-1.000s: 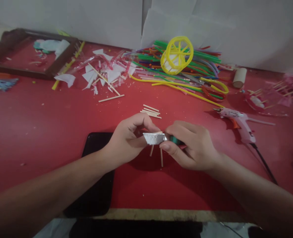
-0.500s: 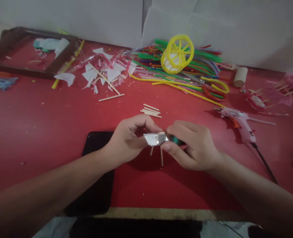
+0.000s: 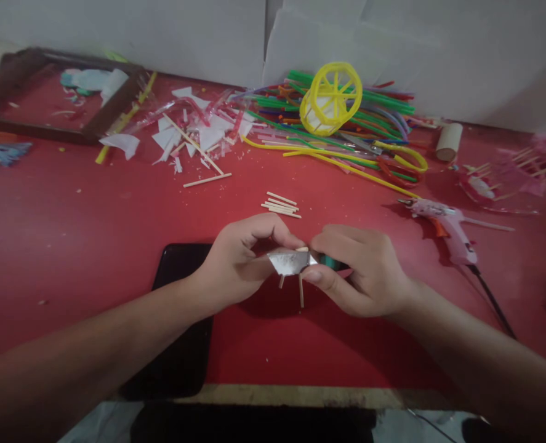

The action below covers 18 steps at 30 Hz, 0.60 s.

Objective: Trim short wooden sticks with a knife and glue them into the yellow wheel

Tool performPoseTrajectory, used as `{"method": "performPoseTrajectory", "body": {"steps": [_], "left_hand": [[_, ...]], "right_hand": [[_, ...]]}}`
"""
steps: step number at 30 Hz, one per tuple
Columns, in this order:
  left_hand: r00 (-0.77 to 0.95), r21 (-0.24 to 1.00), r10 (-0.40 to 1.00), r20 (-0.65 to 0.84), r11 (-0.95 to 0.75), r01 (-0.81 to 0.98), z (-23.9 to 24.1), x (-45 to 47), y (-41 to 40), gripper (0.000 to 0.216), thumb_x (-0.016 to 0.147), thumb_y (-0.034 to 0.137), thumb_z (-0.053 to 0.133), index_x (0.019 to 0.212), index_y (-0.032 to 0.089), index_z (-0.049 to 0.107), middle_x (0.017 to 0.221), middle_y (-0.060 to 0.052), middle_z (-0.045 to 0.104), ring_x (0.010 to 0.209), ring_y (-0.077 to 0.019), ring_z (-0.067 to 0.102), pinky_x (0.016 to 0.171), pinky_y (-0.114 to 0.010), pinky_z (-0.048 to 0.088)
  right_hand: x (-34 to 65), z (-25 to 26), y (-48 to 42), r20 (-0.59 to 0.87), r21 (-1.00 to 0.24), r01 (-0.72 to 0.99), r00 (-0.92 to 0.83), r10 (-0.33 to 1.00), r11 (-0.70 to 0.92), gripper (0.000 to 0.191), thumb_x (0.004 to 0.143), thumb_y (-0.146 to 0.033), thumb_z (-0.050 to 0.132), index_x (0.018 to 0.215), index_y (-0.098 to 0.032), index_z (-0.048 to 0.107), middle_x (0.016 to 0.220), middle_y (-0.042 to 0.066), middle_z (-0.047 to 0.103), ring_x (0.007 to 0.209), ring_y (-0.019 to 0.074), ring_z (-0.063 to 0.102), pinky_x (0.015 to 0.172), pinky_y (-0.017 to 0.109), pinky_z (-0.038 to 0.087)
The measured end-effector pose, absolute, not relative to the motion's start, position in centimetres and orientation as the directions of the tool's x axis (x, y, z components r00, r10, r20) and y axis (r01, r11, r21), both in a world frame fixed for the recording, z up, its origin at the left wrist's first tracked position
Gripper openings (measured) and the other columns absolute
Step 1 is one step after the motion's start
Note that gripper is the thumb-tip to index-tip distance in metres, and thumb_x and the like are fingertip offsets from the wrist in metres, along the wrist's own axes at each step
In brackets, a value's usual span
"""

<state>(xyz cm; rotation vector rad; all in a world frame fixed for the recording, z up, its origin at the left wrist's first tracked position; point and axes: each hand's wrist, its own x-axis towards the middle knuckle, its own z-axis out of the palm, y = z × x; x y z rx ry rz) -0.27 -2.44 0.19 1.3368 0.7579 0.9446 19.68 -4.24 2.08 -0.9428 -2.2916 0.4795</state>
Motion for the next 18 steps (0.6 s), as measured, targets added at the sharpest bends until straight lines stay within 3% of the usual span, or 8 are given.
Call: {"method": "performPoseTrajectory", "body": {"steps": [7, 10, 13, 16, 18], "left_hand": [[0.448, 0.979, 0.875, 0.183, -0.203, -0.005, 0.9, -0.3, -2.7, 0.011, 0.075, 0.008, 0.070, 0.071, 0.018, 0.065, 0.069, 0.000, 0.065, 0.060, -0.0106, 0.059, 0.056, -0.021, 0.048], [0.470, 0.970, 0.856, 0.216, -0.242, -0.004, 1.1, -0.2, -2.7, 0.011, 0.080, 0.014, 0.069, 0.071, 0.018, 0.064, 0.071, -0.001, 0.067, 0.064, -0.0121, 0.063, 0.062, -0.023, 0.051], [0.354, 0.971, 0.909, 0.221, -0.238, 0.003, 0.9, -0.1, -2.4, 0.012, 0.079, 0.016, 0.071, 0.072, 0.018, 0.061, 0.071, -0.001, 0.067, 0.066, -0.0117, 0.062, 0.062, -0.022, 0.051], [0.329, 0.976, 0.921, 0.206, -0.217, -0.003, 0.5, -0.1, -2.1, 0.010, 0.081, 0.019, 0.071, 0.077, 0.017, 0.061, 0.076, -0.001, 0.067, 0.070, -0.0117, 0.062, 0.066, -0.022, 0.051], [0.345, 0.980, 0.919, 0.191, -0.199, -0.010, 0.4, -0.1, -2.1, 0.008, 0.083, 0.021, 0.069, 0.082, 0.017, 0.063, 0.081, -0.002, 0.066, 0.074, -0.0119, 0.063, 0.069, -0.022, 0.052]], "right_hand": [[20.4, 2.3, -3.4, 0.383, -0.500, 0.562, -0.539, 0.751, 0.658, 0.030, 0.095, -0.042, 0.050, 0.076, -0.019, 0.056, 0.063, -0.003, 0.052, 0.055, 0.0086, 0.043, 0.053, 0.024, 0.031], [21.3, 2.6, -2.8, 0.440, -0.511, 0.626, -0.397, 0.805, 0.588, 0.028, 0.095, -0.039, 0.050, 0.076, -0.019, 0.056, 0.061, -0.003, 0.052, 0.053, 0.0086, 0.044, 0.053, 0.025, 0.032], [21.5, 2.6, -2.5, 0.478, -0.544, 0.656, -0.270, 0.836, 0.523, 0.031, 0.096, -0.042, 0.046, 0.076, -0.020, 0.056, 0.059, -0.003, 0.051, 0.052, 0.0093, 0.045, 0.052, 0.025, 0.034], [21.2, 1.9, -2.1, 0.450, -0.459, 0.769, -0.230, 0.863, 0.445, 0.028, 0.095, -0.043, 0.047, 0.082, -0.020, 0.056, 0.068, 0.001, 0.058, 0.061, 0.0139, 0.053, 0.057, 0.028, 0.039], [21.2, 1.1, -1.7, 0.411, -0.361, 0.868, -0.181, 0.894, 0.341, 0.020, 0.093, -0.037, 0.049, 0.096, -0.018, 0.056, 0.084, 0.008, 0.063, 0.076, 0.0211, 0.060, 0.064, 0.033, 0.044]]}}
